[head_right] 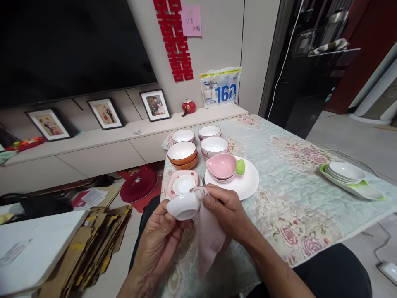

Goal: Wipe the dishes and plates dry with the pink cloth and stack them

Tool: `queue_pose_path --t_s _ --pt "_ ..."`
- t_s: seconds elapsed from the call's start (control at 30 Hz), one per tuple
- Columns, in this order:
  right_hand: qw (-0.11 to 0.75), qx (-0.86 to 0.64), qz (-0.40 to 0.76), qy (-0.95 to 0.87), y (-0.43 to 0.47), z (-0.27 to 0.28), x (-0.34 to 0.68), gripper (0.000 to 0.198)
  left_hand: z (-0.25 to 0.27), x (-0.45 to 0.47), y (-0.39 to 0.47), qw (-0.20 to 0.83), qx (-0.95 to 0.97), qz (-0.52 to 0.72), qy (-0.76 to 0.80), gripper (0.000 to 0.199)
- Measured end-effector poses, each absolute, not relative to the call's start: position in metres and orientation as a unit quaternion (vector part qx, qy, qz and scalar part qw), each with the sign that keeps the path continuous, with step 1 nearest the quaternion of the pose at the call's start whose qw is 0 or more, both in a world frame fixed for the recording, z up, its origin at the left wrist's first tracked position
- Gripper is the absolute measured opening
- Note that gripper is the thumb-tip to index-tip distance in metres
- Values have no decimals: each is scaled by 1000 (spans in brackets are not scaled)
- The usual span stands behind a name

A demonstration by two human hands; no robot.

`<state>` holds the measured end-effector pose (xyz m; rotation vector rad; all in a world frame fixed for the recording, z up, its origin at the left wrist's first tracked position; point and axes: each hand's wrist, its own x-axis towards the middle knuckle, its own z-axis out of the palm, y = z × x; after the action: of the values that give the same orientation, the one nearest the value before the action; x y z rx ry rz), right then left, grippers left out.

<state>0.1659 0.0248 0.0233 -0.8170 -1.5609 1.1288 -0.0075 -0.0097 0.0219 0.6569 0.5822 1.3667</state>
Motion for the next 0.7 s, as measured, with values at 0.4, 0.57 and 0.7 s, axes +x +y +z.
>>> queue_pose_path --t_s 0.4,0.57,0.7 --pt "268 -339 215 -876 17 15 144 27 24 -22 -7 547 346 682 341 16" --pt "258 -428 192 -845 11 36 171 23 20 -32 -9 376 625 559 395 9" --pt "268 -406 206 -849 2 48 190 27 23 -26 -11 336 739 466 352 15"
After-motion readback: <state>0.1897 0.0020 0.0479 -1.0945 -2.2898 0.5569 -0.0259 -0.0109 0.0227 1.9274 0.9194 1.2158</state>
